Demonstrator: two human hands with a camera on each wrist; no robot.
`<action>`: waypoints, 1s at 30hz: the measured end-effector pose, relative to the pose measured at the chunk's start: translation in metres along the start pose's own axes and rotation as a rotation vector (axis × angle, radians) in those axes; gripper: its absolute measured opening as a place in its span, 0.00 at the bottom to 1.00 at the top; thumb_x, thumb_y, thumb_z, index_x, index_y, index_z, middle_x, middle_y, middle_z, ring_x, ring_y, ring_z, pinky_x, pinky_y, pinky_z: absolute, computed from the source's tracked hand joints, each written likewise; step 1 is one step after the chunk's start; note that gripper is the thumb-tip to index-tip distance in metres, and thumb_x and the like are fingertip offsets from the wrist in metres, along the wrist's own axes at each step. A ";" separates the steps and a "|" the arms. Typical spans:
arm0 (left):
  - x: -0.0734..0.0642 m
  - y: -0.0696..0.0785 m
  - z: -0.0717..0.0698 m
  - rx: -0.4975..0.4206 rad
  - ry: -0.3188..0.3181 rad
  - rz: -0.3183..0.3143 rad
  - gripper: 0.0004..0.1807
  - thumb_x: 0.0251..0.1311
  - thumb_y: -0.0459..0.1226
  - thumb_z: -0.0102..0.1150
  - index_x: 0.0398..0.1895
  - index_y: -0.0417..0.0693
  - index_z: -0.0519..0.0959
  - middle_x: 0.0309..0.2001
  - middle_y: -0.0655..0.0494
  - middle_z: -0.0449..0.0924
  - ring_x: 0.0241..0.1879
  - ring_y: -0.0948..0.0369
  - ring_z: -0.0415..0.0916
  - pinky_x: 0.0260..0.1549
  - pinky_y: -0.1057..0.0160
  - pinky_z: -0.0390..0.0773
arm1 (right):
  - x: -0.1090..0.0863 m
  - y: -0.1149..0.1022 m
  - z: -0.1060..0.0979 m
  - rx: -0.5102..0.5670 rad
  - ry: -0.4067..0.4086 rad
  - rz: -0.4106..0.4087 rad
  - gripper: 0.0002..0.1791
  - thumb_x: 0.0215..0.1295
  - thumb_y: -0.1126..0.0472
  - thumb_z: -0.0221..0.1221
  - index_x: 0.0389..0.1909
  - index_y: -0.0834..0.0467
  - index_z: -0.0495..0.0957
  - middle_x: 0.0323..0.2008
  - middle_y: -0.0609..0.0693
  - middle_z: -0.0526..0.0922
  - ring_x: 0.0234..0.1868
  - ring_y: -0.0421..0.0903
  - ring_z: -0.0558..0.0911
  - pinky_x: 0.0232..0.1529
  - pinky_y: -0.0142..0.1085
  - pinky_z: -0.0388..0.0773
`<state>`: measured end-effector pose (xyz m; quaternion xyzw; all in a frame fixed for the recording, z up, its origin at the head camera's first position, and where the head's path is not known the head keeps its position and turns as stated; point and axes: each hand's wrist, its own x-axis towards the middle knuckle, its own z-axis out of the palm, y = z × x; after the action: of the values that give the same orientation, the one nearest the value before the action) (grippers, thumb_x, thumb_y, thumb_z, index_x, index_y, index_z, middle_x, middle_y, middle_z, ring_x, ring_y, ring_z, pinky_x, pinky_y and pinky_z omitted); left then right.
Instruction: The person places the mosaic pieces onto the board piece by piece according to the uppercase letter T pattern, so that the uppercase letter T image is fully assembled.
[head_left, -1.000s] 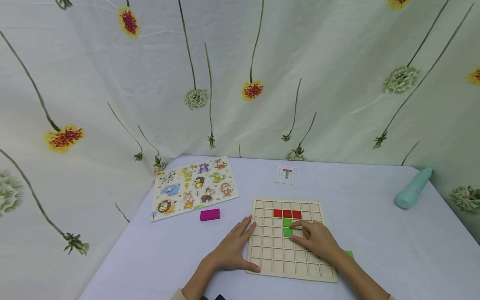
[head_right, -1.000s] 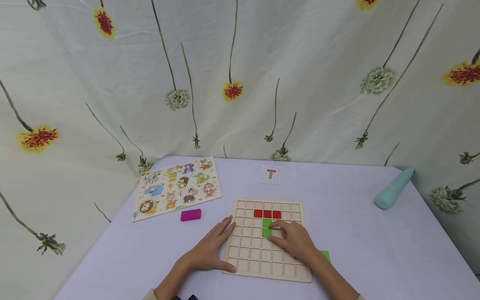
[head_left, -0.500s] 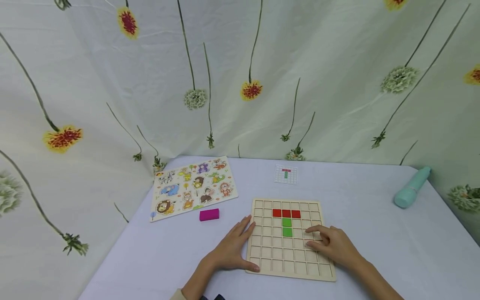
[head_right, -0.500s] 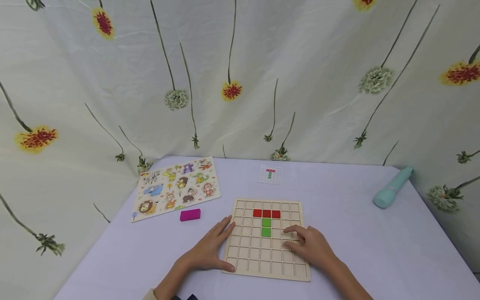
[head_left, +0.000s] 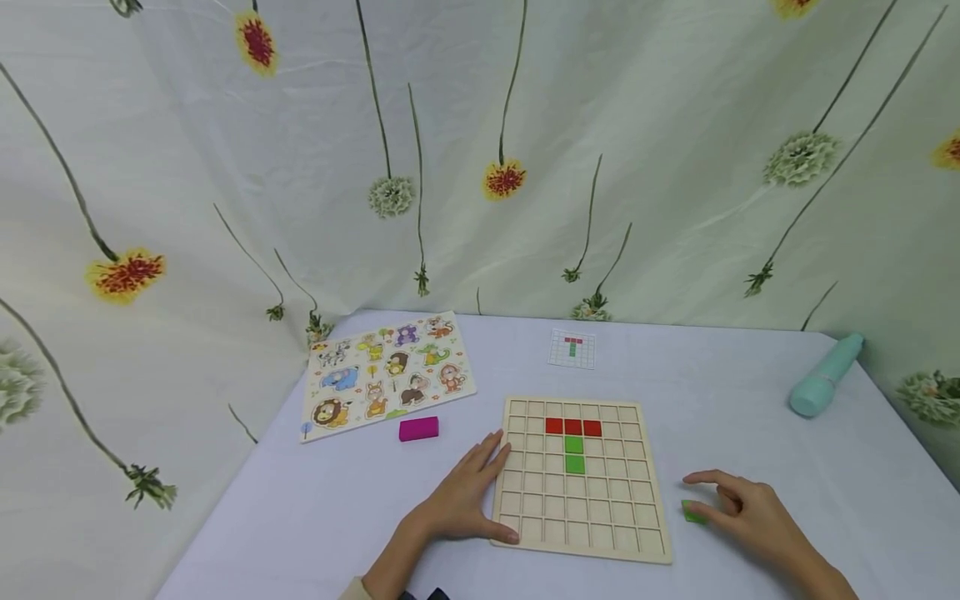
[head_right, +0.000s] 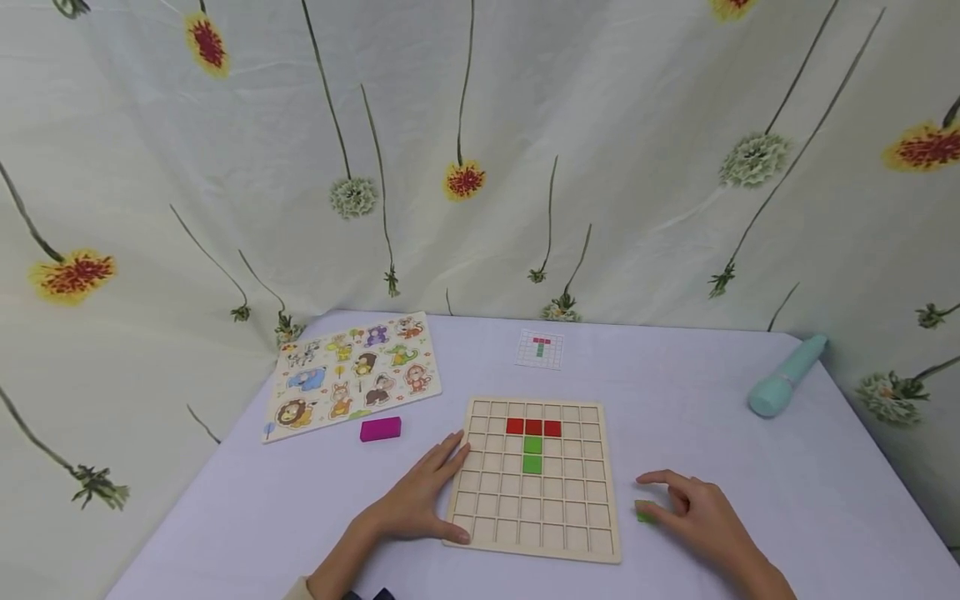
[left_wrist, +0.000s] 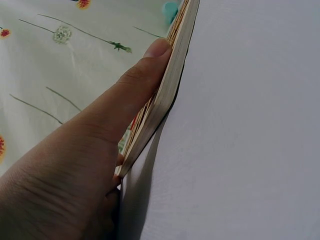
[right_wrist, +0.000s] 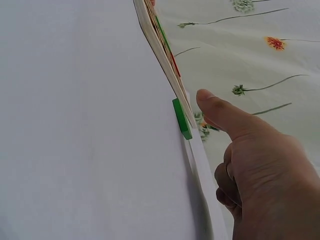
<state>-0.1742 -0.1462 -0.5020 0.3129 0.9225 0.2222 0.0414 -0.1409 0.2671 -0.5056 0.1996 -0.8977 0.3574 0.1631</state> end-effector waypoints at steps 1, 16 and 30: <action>0.000 0.000 0.000 0.002 0.002 -0.002 0.67 0.32 0.73 0.58 0.72 0.46 0.47 0.73 0.51 0.35 0.71 0.56 0.34 0.66 0.53 0.47 | -0.001 0.001 -0.001 -0.004 -0.002 0.003 0.18 0.44 0.58 0.72 0.38 0.45 0.81 0.12 0.30 0.53 0.15 0.26 0.52 0.13 0.23 0.57; 0.000 0.001 -0.001 -0.007 0.004 -0.019 0.67 0.31 0.73 0.59 0.72 0.47 0.48 0.73 0.52 0.35 0.71 0.55 0.34 0.66 0.52 0.47 | -0.010 -0.002 -0.007 -0.074 -0.113 0.064 0.17 0.45 0.52 0.70 0.39 0.44 0.81 0.11 0.30 0.53 0.14 0.27 0.53 0.14 0.23 0.55; 0.000 0.001 -0.001 -0.005 -0.007 -0.026 0.67 0.31 0.74 0.58 0.72 0.47 0.47 0.73 0.53 0.34 0.71 0.56 0.34 0.66 0.52 0.47 | -0.008 -0.004 -0.006 -0.008 -0.031 -0.036 0.19 0.43 0.61 0.72 0.37 0.42 0.80 0.13 0.30 0.53 0.15 0.25 0.53 0.13 0.21 0.55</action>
<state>-0.1738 -0.1456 -0.5009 0.3016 0.9258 0.2226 0.0485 -0.1317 0.2710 -0.5027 0.2205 -0.8977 0.3479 0.1565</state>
